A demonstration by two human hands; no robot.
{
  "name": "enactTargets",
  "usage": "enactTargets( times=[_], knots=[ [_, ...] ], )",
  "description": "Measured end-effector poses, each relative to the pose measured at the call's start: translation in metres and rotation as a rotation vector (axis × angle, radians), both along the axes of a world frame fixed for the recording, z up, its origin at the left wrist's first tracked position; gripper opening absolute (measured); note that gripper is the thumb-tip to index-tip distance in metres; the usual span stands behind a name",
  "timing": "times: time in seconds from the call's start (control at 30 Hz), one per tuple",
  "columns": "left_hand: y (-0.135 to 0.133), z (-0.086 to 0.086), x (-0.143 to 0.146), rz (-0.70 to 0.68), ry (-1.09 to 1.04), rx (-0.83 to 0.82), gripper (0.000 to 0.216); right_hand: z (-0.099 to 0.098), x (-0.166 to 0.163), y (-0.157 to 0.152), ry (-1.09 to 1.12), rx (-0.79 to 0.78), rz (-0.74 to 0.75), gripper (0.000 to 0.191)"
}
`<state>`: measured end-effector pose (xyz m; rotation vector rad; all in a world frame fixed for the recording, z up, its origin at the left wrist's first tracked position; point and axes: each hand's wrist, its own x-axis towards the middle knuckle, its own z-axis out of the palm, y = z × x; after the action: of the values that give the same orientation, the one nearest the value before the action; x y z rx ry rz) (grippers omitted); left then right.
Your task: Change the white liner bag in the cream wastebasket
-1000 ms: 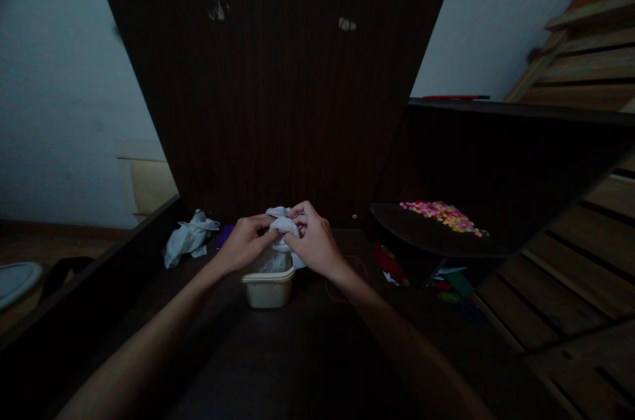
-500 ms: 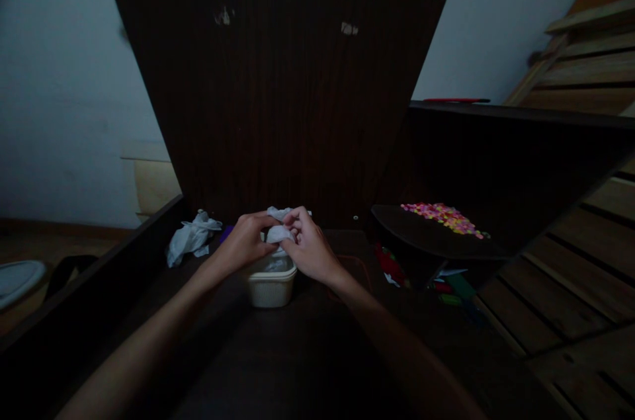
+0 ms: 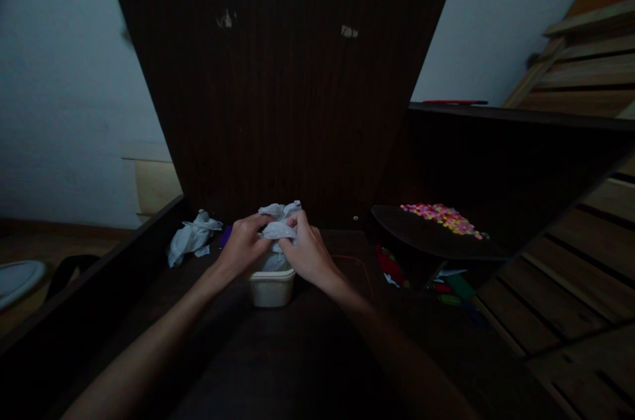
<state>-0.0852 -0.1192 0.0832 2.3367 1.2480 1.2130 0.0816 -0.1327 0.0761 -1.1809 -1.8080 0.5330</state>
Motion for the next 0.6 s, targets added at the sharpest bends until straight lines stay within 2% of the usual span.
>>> enactTargets(
  times=[0.2, 0.33, 0.47, 0.6],
  knots=[
    [-0.003, 0.002, 0.003, -0.089, -0.056, -0.060, 0.027, -0.003, -0.001, 0.004, -0.052, 0.031, -0.024, 0.028],
    [0.001, -0.003, 0.002, -0.139, -0.238, -0.125, 0.022, -0.005, 0.003, 0.009, -0.034, 0.069, -0.052, 0.034],
    [0.008, -0.011, 0.000, -0.247, -0.423, -0.227, 0.025, -0.005, 0.009, 0.014, -0.063, 0.128, -0.061, 0.023],
    [0.012, -0.013, -0.003, -0.361, -0.458, -0.330, 0.029, -0.003, 0.011, 0.014, -0.028, 0.077, 0.024, 0.015]
  ],
)
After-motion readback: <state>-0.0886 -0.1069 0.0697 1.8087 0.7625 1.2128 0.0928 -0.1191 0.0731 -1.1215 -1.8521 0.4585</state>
